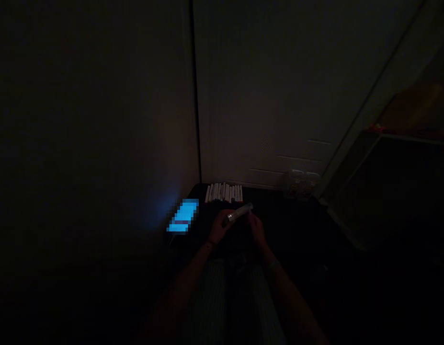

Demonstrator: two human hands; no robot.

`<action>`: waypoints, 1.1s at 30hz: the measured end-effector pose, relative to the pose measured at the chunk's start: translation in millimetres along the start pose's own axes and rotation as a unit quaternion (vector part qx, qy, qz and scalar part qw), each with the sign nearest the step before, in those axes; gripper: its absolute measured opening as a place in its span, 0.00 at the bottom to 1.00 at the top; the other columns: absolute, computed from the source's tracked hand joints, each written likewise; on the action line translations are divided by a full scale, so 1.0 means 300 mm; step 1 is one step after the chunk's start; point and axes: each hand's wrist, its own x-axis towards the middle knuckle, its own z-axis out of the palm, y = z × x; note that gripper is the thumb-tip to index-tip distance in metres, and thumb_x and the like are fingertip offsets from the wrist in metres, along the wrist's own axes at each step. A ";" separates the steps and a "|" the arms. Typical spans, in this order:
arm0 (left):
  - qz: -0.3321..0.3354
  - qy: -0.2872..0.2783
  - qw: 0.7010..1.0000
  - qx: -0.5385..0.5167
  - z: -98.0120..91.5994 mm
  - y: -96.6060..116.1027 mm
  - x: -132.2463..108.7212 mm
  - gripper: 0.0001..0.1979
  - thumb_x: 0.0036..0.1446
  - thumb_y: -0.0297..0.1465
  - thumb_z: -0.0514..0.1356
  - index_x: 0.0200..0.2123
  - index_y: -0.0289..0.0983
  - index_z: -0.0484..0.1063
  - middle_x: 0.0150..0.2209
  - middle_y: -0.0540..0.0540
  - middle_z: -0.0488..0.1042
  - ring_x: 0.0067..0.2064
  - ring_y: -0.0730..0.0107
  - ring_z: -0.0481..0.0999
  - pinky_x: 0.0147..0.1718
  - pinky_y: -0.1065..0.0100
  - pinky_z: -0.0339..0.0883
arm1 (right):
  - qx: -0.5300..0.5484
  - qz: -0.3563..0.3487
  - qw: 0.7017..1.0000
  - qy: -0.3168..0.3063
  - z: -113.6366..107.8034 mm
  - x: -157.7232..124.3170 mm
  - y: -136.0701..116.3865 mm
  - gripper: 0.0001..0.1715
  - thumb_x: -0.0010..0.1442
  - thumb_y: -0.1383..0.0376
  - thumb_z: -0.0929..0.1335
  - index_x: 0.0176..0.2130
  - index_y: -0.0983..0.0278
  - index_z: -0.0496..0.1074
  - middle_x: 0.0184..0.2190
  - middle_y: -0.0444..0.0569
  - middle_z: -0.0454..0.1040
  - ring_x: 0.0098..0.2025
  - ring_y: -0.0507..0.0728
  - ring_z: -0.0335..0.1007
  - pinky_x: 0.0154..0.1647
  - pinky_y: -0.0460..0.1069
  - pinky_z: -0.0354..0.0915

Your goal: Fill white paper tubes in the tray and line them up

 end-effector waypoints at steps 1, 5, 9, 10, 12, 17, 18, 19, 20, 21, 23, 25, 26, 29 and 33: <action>0.022 -0.020 0.999 0.012 0.001 0.000 -0.001 0.17 0.50 0.34 0.57 0.45 0.40 0.66 0.46 0.46 0.66 0.50 0.65 0.64 0.51 0.61 0.55 | 0.009 0.006 1.000 -0.015 0.003 0.002 0.007 0.28 0.55 0.47 0.56 0.26 0.64 0.70 0.22 0.45 0.69 0.27 0.53 0.63 0.29 0.45 0.58; 0.079 -0.082 0.992 0.060 -0.001 -0.006 -0.001 0.19 0.49 0.33 0.58 0.47 0.42 0.66 0.50 0.46 0.64 0.52 0.63 0.61 0.53 0.59 0.52 | 0.038 0.015 0.999 0.001 0.007 0.007 0.026 0.31 0.54 0.46 0.55 0.22 0.66 0.69 0.19 0.46 0.68 0.23 0.52 0.62 0.24 0.44 0.57; 0.097 -0.111 0.982 0.115 -0.004 -0.005 0.000 0.23 0.48 0.33 0.59 0.50 0.45 0.63 0.54 0.48 0.61 0.56 0.62 0.56 0.55 0.58 0.48 | 0.024 0.027 0.999 -0.005 0.007 0.010 0.039 0.31 0.52 0.45 0.58 0.21 0.67 0.71 0.18 0.47 0.69 0.22 0.53 0.63 0.22 0.44 0.57; 0.095 -0.114 0.980 0.132 -0.003 -0.005 0.000 0.24 0.48 0.33 0.59 0.51 0.46 0.63 0.55 0.49 0.60 0.57 0.61 0.54 0.56 0.57 0.46 | 0.018 0.027 0.999 -0.010 0.008 0.012 0.041 0.30 0.51 0.46 0.58 0.22 0.67 0.72 0.19 0.47 0.70 0.23 0.53 0.64 0.23 0.45 0.58; 0.088 -0.117 0.975 0.165 0.000 -0.007 -0.001 0.26 0.46 0.35 0.60 0.51 0.46 0.61 0.56 0.50 0.57 0.59 0.60 0.50 0.57 0.56 0.43 | 0.008 0.027 1.000 -0.012 0.011 0.016 0.044 0.28 0.50 0.46 0.59 0.25 0.66 0.73 0.21 0.48 0.72 0.25 0.54 0.66 0.24 0.45 0.59; 0.062 -0.093 0.976 0.187 0.012 -0.024 -0.006 0.38 0.38 0.39 0.64 0.55 0.42 0.56 0.59 0.46 0.51 0.60 0.57 0.47 0.57 0.56 0.41 | 0.027 0.017 0.999 0.020 0.011 0.024 0.049 0.25 0.51 0.51 0.60 0.30 0.67 0.74 0.28 0.50 0.74 0.30 0.56 0.67 0.28 0.46 0.60; 0.053 -0.081 0.979 0.180 0.014 -0.027 -0.007 0.40 0.38 0.40 0.64 0.55 0.42 0.55 0.59 0.45 0.50 0.59 0.57 0.49 0.57 0.57 0.43 | 0.036 0.016 0.998 0.040 0.007 0.024 0.052 0.25 0.52 0.51 0.59 0.31 0.68 0.73 0.29 0.51 0.74 0.31 0.56 0.67 0.29 0.46 0.61; 0.044 -0.071 0.982 0.170 0.015 -0.029 -0.007 0.40 0.38 0.39 0.64 0.55 0.41 0.54 0.59 0.44 0.50 0.59 0.58 0.51 0.56 0.58 0.45 | 0.042 0.019 0.997 0.064 0.003 0.024 0.056 0.25 0.52 0.52 0.59 0.32 0.68 0.73 0.29 0.51 0.74 0.32 0.56 0.67 0.30 0.46 0.60; 0.033 -0.065 0.985 0.158 0.016 -0.031 -0.008 0.40 0.38 0.39 0.64 0.56 0.41 0.53 0.58 0.43 0.52 0.58 0.58 0.53 0.56 0.58 0.47 | 0.046 0.024 0.995 0.089 -0.002 0.023 0.061 0.24 0.52 0.52 0.59 0.32 0.68 0.73 0.30 0.52 0.74 0.32 0.56 0.67 0.30 0.46 0.60; 0.022 -0.063 0.987 0.147 0.017 -0.031 -0.008 0.41 0.38 0.39 0.64 0.56 0.40 0.53 0.57 0.42 0.54 0.57 0.58 0.56 0.55 0.59 0.49 | 0.051 0.029 0.992 0.110 -0.007 0.023 0.066 0.24 0.52 0.52 0.59 0.32 0.69 0.72 0.30 0.52 0.74 0.32 0.56 0.66 0.31 0.46 0.60; 0.003 -0.071 0.989 0.131 0.019 -0.030 -0.009 0.41 0.37 0.40 0.64 0.55 0.40 0.53 0.53 0.42 0.61 0.54 0.59 0.61 0.53 0.58 0.53 | 0.067 0.040 0.988 0.131 -0.015 0.023 0.074 0.24 0.51 0.53 0.59 0.31 0.69 0.72 0.30 0.51 0.73 0.32 0.55 0.66 0.31 0.45 0.59; -0.012 -0.075 0.989 0.125 0.020 -0.028 -0.009 0.40 0.38 0.41 0.64 0.55 0.40 0.53 0.50 0.43 0.65 0.52 0.60 0.64 0.51 0.59 0.55 | 0.100 0.046 0.984 0.137 -0.019 0.025 0.077 0.23 0.51 0.53 0.59 0.31 0.69 0.71 0.30 0.50 0.73 0.32 0.54 0.65 0.31 0.45 0.59; -0.019 -0.074 0.989 0.124 0.021 -0.028 -0.008 0.39 0.39 0.41 0.63 0.55 0.40 0.53 0.49 0.44 0.66 0.51 0.61 0.65 0.51 0.59 0.56 | 0.120 0.047 0.982 0.139 -0.019 0.026 0.075 0.23 0.51 0.53 0.59 0.31 0.69 0.70 0.30 0.49 0.73 0.32 0.54 0.65 0.31 0.44 0.59; -0.051 -0.071 0.989 0.123 0.021 -0.033 -0.004 0.34 0.45 0.42 0.59 0.55 0.41 0.53 0.46 0.46 0.69 0.49 0.65 0.67 0.49 0.61 0.57 | 0.178 0.051 0.971 0.150 -0.018 0.028 0.055 0.22 0.51 0.53 0.59 0.32 0.68 0.69 0.29 0.47 0.72 0.31 0.52 0.64 0.31 0.44 0.59; -0.074 -0.079 0.988 0.108 0.019 -0.051 0.005 0.25 0.52 0.41 0.53 0.53 0.41 0.57 0.41 0.47 0.73 0.46 0.66 0.70 0.47 0.64 0.59 | 0.233 0.074 0.961 0.131 -0.029 0.023 0.013 0.21 0.49 0.51 0.60 0.30 0.66 0.67 0.25 0.43 0.69 0.27 0.50 0.62 0.27 0.43 0.58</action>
